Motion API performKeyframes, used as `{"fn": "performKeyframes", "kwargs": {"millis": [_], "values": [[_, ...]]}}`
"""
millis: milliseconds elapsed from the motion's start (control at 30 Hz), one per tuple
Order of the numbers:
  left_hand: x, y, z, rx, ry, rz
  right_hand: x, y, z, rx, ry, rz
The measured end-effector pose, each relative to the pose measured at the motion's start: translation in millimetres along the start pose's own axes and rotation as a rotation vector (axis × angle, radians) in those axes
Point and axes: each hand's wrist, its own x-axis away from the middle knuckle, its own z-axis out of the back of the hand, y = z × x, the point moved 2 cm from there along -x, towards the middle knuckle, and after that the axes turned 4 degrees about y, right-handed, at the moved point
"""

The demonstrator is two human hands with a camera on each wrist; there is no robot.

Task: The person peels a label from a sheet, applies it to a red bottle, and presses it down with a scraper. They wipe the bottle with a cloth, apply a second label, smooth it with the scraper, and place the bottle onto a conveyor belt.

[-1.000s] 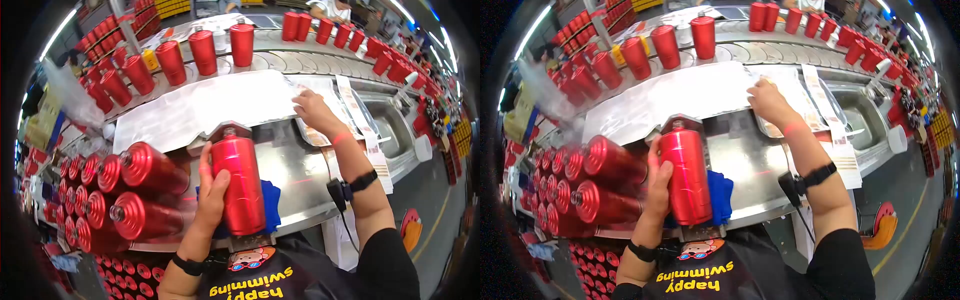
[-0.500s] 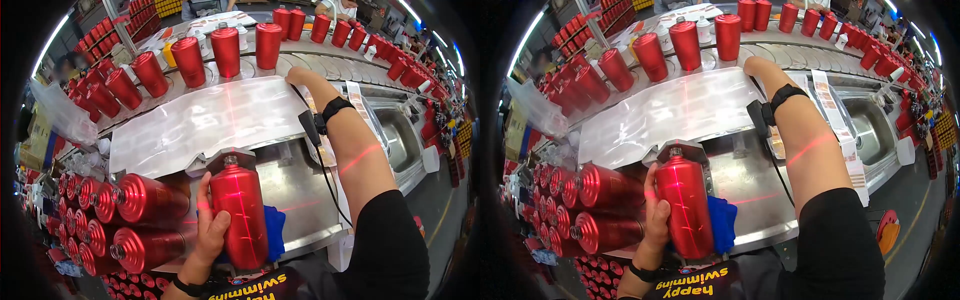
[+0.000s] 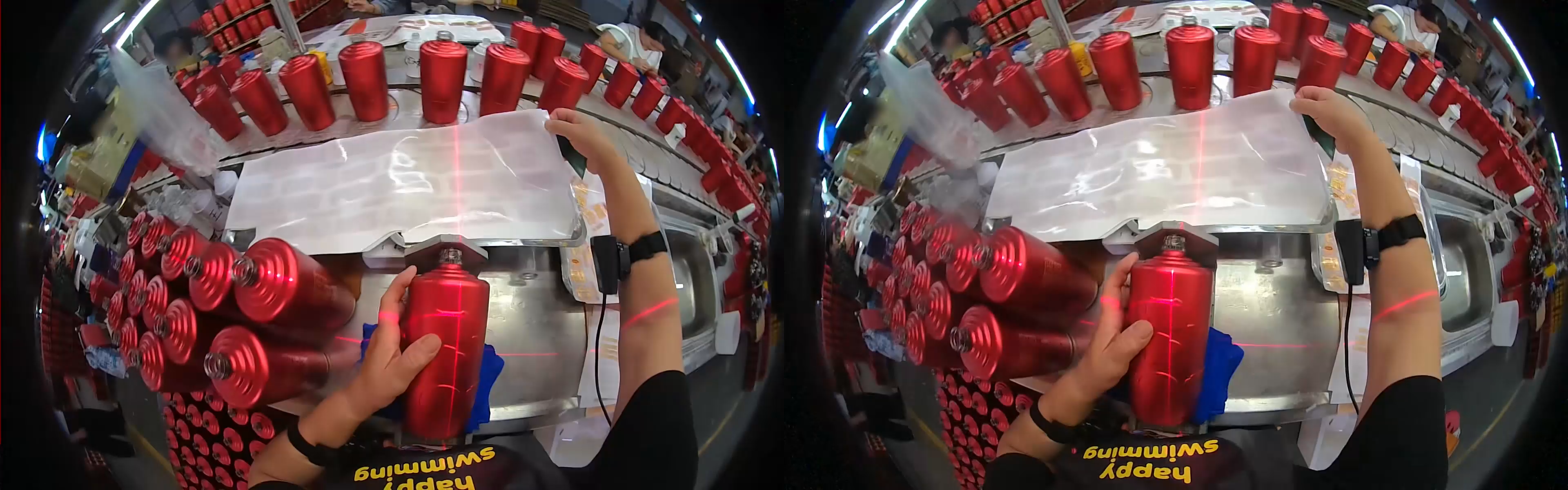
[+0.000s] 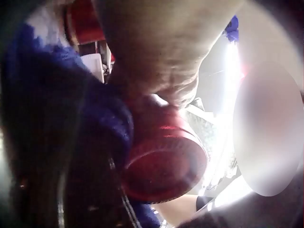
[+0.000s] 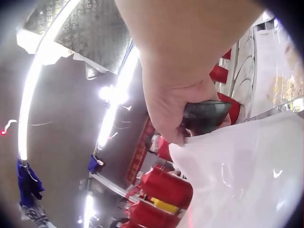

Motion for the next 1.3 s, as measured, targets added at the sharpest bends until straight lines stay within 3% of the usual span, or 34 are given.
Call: {"fn": "performKeyframes", "kwargs": {"millis": [33,133,167,267,300,367,433,567,667,867,967,1167,1300], "values": [[1.1,1.7,2.0,-0.075,0.006,0.015,4.9,-1.9,4.5,-0.048,0.009,0.026],[8.3,30.9,-4.2,-0.604,0.109,-0.195,34.3,-25.1,-3.8,-0.073,0.019,-0.008],[11.1,47.1,-11.8,-0.646,0.138,-0.288,46.9,-36.5,-5.4,-0.051,0.0,-0.009],[3.4,88.7,-36.5,-0.624,0.045,-0.358,53.0,-37.1,-13.1,-0.195,-0.057,0.058],[-5.6,97.6,-43.2,-0.562,0.0,-0.334,55.5,-38.0,-12.6,-0.221,-0.078,0.057],[-26.1,115.5,-64.4,-0.402,-0.017,-0.124,58.0,-40.5,-15.2,-0.278,-0.136,0.06],[-63.4,123.1,-74.3,-0.498,-0.118,-0.051,72.3,-50.0,-22.3,-0.329,-0.164,0.085],[-156.4,90.7,-70.6,-0.604,-0.127,-0.003,82.4,-54.8,-33.9,-0.33,-0.198,0.135],[-180.3,79.3,-73.1,-0.59,-0.124,0.036,89.6,-57.5,-42.8,-0.311,-0.252,0.156],[-183.6,71.6,-72.9,-0.696,-0.056,-0.017,99.2,-60.7,-46.5,-0.317,-0.245,0.183],[-187.3,68.7,-66.4,-0.545,-0.146,-0.041,100.5,-64.0,-42.9,-0.316,-0.259,0.162],[-189.3,68.3,-58.4,-0.503,-0.237,-0.02,99.4,-62.7,-42.3,-0.339,-0.272,0.146],[-190.5,68.2,-56.0,-0.446,-0.241,0.018,97.4,-63.8,-45.8,-0.269,-0.261,0.226]]}}
